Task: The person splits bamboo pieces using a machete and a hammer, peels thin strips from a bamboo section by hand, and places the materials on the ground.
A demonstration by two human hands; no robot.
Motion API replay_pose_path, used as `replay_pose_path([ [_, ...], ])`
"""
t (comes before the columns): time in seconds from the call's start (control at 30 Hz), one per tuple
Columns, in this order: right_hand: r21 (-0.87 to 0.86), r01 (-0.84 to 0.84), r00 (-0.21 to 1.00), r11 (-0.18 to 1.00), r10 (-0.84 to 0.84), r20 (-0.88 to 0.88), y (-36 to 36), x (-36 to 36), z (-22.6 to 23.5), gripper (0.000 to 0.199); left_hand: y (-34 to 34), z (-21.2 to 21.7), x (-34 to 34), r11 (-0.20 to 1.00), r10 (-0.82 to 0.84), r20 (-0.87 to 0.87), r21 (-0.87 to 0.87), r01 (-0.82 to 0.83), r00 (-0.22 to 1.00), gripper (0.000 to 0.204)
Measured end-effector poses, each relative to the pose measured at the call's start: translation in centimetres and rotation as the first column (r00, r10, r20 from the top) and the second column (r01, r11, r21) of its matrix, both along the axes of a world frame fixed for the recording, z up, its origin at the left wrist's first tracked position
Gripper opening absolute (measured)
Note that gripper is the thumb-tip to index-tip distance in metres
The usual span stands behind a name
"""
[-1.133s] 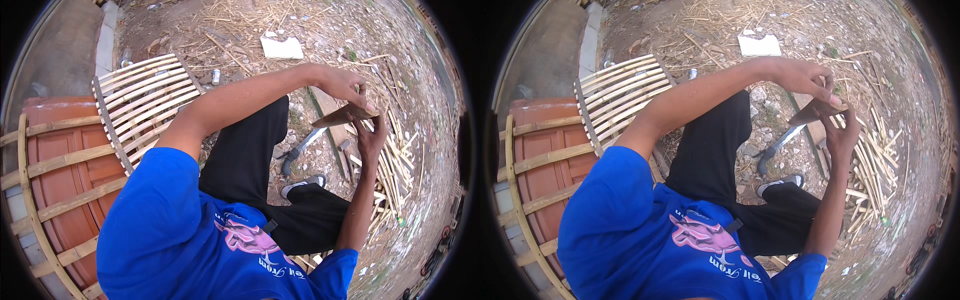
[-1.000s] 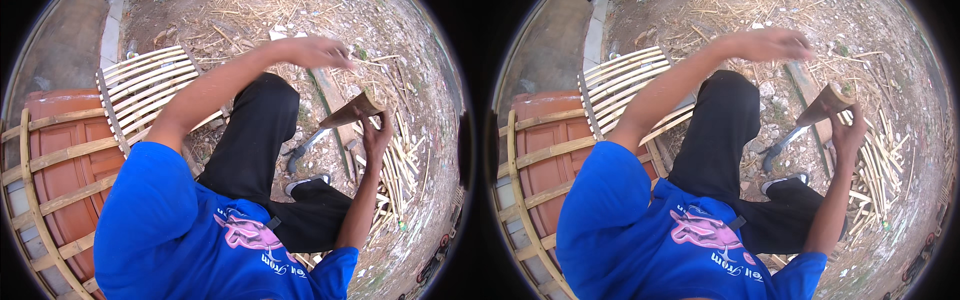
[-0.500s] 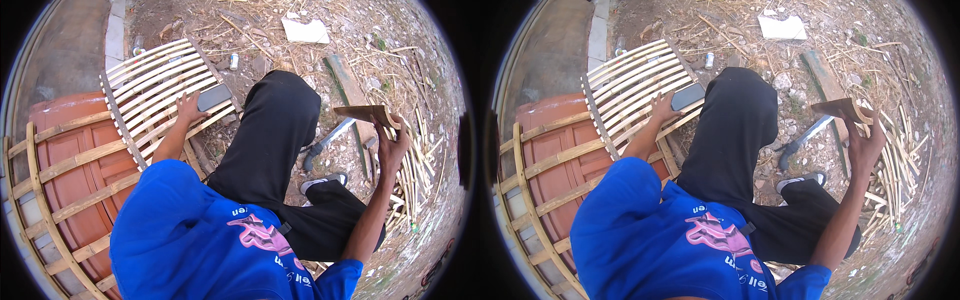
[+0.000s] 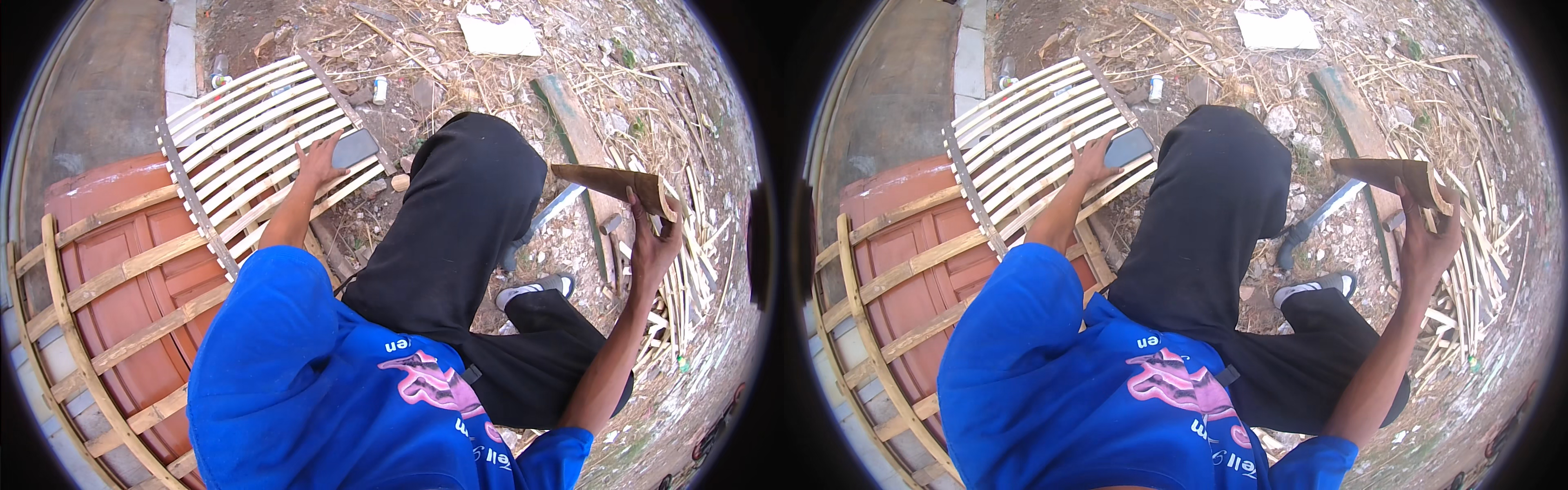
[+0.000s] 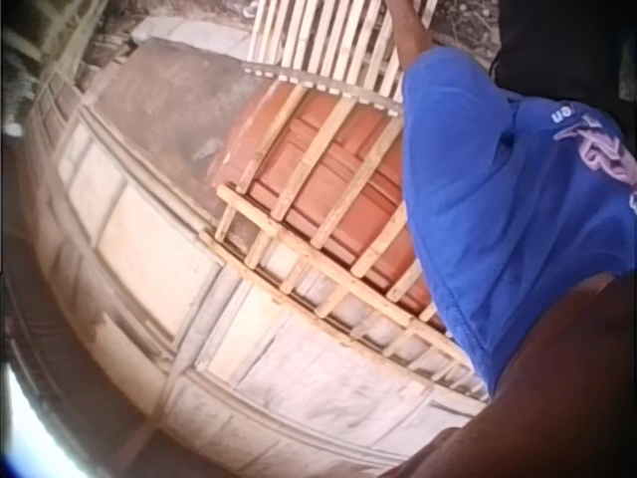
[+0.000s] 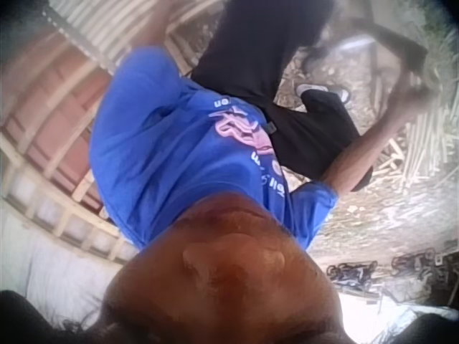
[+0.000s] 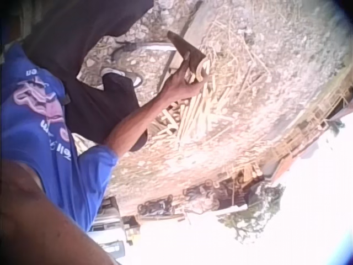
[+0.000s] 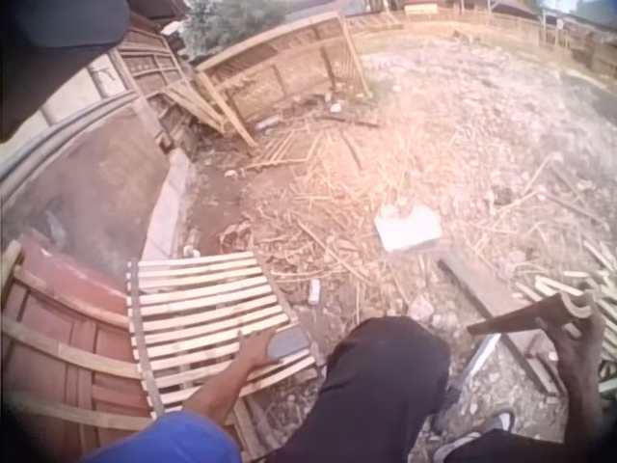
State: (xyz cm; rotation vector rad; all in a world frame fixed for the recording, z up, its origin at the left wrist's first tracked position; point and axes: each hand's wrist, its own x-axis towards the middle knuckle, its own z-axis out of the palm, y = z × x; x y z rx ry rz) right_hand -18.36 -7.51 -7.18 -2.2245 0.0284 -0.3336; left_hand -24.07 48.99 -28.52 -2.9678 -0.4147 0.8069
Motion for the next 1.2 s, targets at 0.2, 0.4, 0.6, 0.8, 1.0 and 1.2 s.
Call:
replay_pose_path([
  [0.2, 0.001, -0.002, 1.000, 1.000, 0.002, -0.011, 0.1, -0.1, -0.6, 0.029, 0.6, -1.0, -1.1, 1.000, -0.026, 0.067, 0.002, 0.026, 0.997, 0.107],
  [0.4, -0.032, 0.015, 0.998, 0.999, -0.013, 0.055, -0.4, -0.1, -1.0, 0.028, 1.1, -0.3, -0.5, 0.998, 0.003, -0.013, -0.067, -0.004, 1.000, 0.111],
  [0.6, 0.034, 0.023, 0.999, 0.999, -0.024, 0.030, -0.4, -0.2, -1.1, 0.033, 1.4, -0.5, -0.2, 0.996, 0.030, -0.032, -0.083, -0.032, 0.999, 0.110],
  [0.8, -0.005, 0.029, 0.999, 1.000, -0.029, 0.026, -0.5, -0.1, -1.2, 0.033, 1.5, -1.0, -0.2, 0.997, 0.020, -0.041, -0.080, -0.023, 0.999, 0.109],
  [1.0, 0.039, 0.030, 1.000, 0.999, -0.030, 0.002, 0.2, 0.0, -0.5, 0.031, 0.4, 0.2, -1.5, 0.995, 0.049, 0.060, -0.084, -0.044, 0.997, 0.107],
  [1.2, 0.058, 0.041, 0.998, 0.997, -0.039, -0.039, -0.6, 0.1, -1.0, 0.031, 0.6, 0.4, -5.1, 0.998, 0.033, 0.349, -0.064, -0.011, 0.937, 0.095],
])
